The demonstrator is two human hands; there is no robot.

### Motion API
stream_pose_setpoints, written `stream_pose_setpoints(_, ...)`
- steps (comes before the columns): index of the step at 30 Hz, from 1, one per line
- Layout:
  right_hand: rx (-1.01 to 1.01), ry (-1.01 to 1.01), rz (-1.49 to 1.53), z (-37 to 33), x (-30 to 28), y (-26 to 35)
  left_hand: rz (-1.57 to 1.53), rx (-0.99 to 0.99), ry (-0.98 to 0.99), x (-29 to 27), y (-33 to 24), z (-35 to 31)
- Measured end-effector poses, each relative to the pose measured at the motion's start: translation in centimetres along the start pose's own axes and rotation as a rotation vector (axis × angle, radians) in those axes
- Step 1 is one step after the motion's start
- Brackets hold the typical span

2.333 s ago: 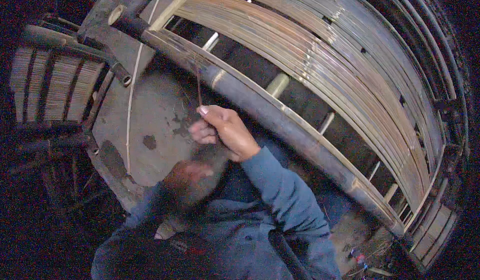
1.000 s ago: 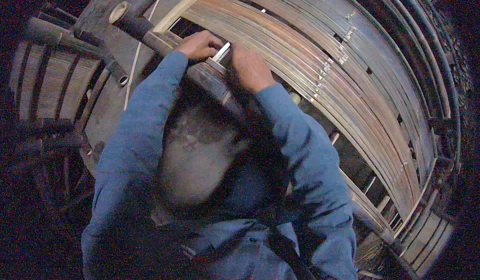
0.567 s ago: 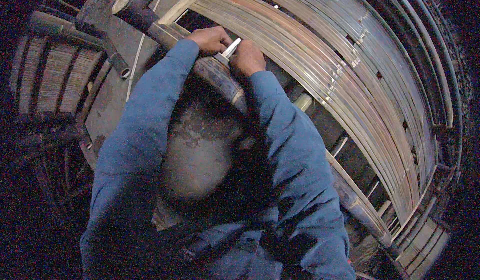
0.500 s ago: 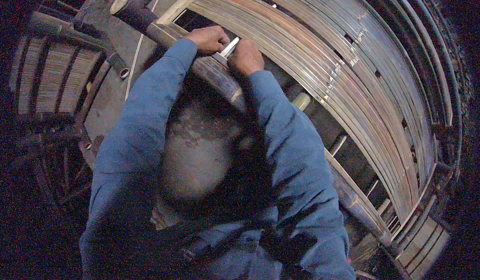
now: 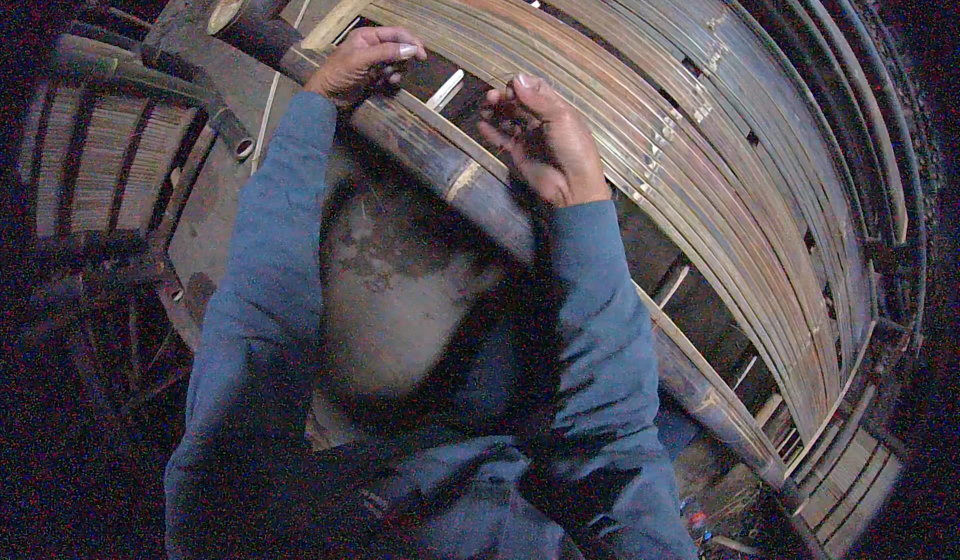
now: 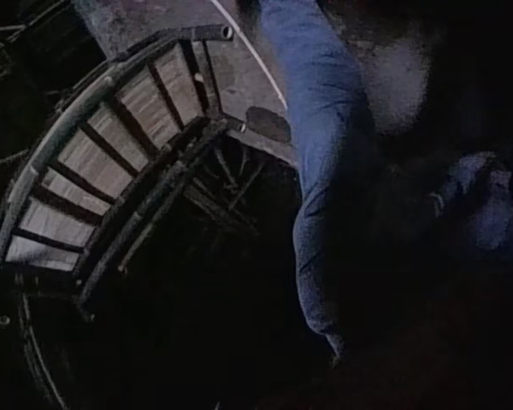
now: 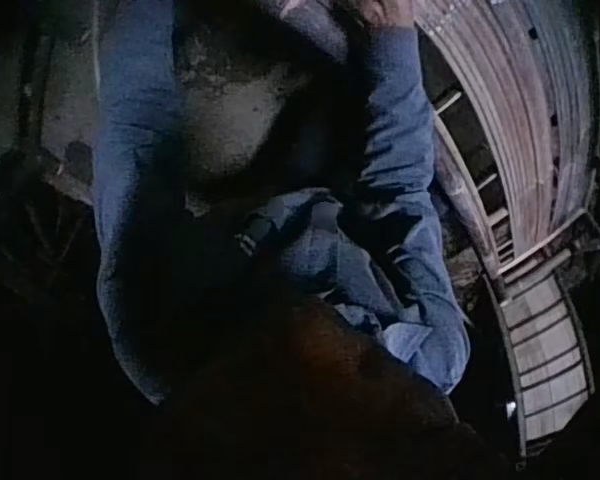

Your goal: The person weaves a bamboo bed by passing a string through the bamboo slats and tying it to the frame by hand.

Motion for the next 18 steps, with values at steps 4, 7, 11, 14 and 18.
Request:
stream_pose_setpoints(4, -0.041, 0.072, -0.035, -0.9, -1.1, 0.9, -0.079, 0.024, -0.033, -0.6, -0.5, -0.1)
stream_pose_setpoints(7, -0.122, 0.026, -0.103, -2.0, -2.8, 0.9, -0.175, 0.055, -0.032, -0.7, -0.3, -0.5)
stream_pose_setpoints(11, -0.123, 0.087, 0.114, -2.6, -0.4, 0.1, -0.095, 0.019, -0.124, 0.1, -0.3, -1.1)
stream_pose_setpoints(14, -0.07, 0.194, 0.235, -1.5, 1.7, -0.7, 0.429, 0.15, -0.069, 4.2, -3.8, -1.7)
stream_pose_setpoints(18, -0.008, 0.344, 0.023, 0.4, 3.5, -2.4, 0.38, 0.098, 0.092, 7.1, -5.7, -2.6)
Point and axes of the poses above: each hand's wrist, its own z-axis towards the middle knuckle, its own x-axis out of the palm, y = z × x, the point moved 10 cm from there along z, towards the middle knuckle, and after that the axes turned 14 degrees about -x, right-handed, at the moved point
